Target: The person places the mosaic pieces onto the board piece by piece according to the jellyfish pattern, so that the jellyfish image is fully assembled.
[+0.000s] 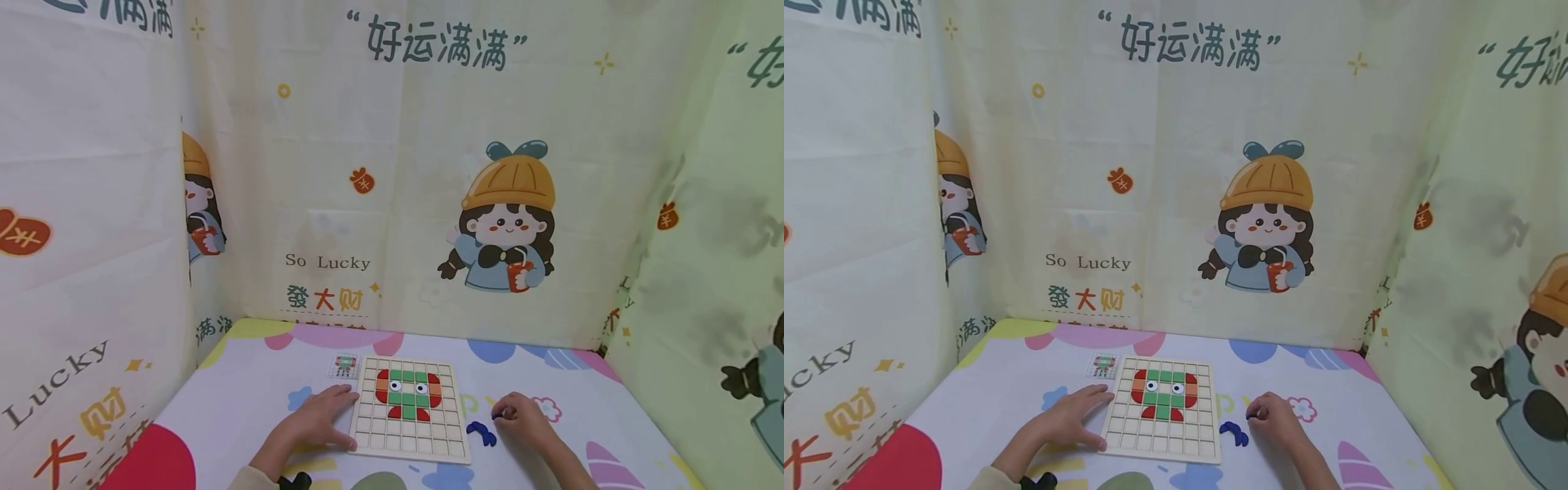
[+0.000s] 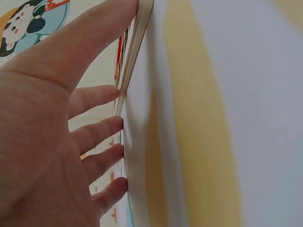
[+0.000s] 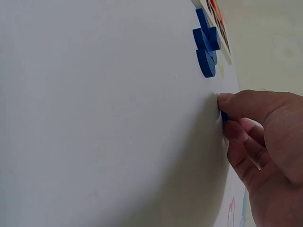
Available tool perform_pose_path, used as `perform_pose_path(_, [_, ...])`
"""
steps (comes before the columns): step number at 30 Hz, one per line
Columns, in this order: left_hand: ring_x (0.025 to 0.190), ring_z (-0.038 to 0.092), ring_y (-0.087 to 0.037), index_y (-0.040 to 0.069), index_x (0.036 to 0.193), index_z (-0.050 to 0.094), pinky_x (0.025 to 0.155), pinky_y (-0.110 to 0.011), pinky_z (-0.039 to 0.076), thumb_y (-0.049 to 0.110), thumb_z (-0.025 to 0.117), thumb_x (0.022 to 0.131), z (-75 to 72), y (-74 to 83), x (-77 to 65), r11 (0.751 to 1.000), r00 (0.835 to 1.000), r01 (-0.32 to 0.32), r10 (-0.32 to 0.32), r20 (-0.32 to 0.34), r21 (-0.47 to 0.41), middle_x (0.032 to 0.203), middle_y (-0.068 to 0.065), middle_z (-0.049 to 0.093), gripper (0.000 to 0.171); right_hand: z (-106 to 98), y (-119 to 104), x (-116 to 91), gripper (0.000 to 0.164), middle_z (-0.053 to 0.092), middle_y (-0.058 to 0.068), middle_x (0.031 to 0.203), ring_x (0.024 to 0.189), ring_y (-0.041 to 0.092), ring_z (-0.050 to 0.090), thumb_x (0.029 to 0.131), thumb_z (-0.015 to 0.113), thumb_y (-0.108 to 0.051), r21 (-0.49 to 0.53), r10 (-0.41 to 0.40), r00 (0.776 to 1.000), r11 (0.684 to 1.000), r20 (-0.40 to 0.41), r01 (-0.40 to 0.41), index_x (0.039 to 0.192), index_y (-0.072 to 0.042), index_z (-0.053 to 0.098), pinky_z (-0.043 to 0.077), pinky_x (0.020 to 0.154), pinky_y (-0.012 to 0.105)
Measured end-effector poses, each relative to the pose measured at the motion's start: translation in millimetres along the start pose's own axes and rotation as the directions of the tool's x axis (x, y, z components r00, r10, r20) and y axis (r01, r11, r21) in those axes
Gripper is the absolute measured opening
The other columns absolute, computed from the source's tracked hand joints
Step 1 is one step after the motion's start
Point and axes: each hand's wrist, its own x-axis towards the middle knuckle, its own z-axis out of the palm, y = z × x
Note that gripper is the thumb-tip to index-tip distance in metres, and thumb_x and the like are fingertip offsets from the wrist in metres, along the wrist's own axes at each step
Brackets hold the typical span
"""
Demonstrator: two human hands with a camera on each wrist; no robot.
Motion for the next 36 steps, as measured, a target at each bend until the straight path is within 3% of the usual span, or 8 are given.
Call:
perform_pose_path(6, [0.141, 0.034, -0.036, 0.021, 0.142, 0.049, 0.111, -0.064, 0.029, 0.061, 0.079, 0.066, 0.6, 0.6, -0.2, 1.000, 1.000, 0.003, -0.003, 0.000, 0.000, 0.153, -0.008, 0.040, 0.091, 2, -2, -1, 0.016, 0.063, 0.001, 0.088, 0.075, 0.003, 0.055, 0.071, 0.079, 0.000, 0.034, -0.054, 0.998, 0.998, 0.029, 0.053, 0.080, -0.011, 0.072, 0.049, 0.064, 0.018])
perform_pose_path(14, [0.140, 0.035, -0.037, 0.021, 0.141, 0.049, 0.110, -0.065, 0.030, 0.060, 0.080, 0.065, 0.4, -0.7, 0.4, 1.000, 1.000, -0.002, 0.002, -0.002, 0.011, 0.153, -0.008, 0.039, 0.091, 3, -5, -1, 0.027, 0.062, -0.002, 0.083, 0.072, 0.010, 0.049, 0.069, 0.083, -0.007, 0.011, 0.119, 0.993, 0.993, -0.006, -0.119, 0.092, -0.009, 0.070, 0.042, 0.061, 0.020])
perform_pose_path(22, [0.141, 0.035, -0.037, 0.021, 0.142, 0.049, 0.111, -0.064, 0.030, 0.061, 0.079, 0.066, 0.0, -1.3, 1.4, 1.000, 1.000, -0.003, 0.003, -0.002, 0.010, 0.153, -0.008, 0.039, 0.091, 4, -8, 1, 0.021, 0.058, -0.003, 0.076, 0.071, 0.012, 0.048, 0.071, 0.084, -0.012, -0.018, 0.169, 0.985, 0.985, 0.021, -0.169, 0.086, -0.011, 0.070, 0.041, 0.060, 0.021])
perform_pose_path(32, [0.141, 0.034, -0.038, 0.020, 0.142, 0.049, 0.110, -0.065, 0.029, 0.059, 0.080, 0.066, -1.4, 2.7, -0.5, 1.000, 1.000, -0.008, 0.008, -0.001, 0.007, 0.153, -0.009, 0.038, 0.090, 10, -14, 4, 0.019, 0.059, -0.003, 0.077, 0.071, 0.013, 0.048, 0.073, 0.081, -0.007, -0.001, 0.170, 0.985, 0.985, 0.040, -0.170, 0.086, -0.011, 0.069, 0.041, 0.059, 0.020])
perform_pose_path(36, [0.141, 0.033, -0.037, 0.021, 0.142, 0.048, 0.111, -0.064, 0.029, 0.060, 0.079, 0.066, -0.4, 1.9, -0.8, 1.000, 1.000, 0.005, -0.005, -0.005, 0.000, 0.154, -0.008, 0.038, 0.091, 10, -16, 5, 0.019, 0.059, -0.003, 0.078, 0.070, 0.011, 0.048, 0.073, 0.081, -0.008, 0.012, 0.117, 0.992, 0.993, 0.052, -0.118, 0.088, -0.010, 0.069, 0.041, 0.058, 0.020])
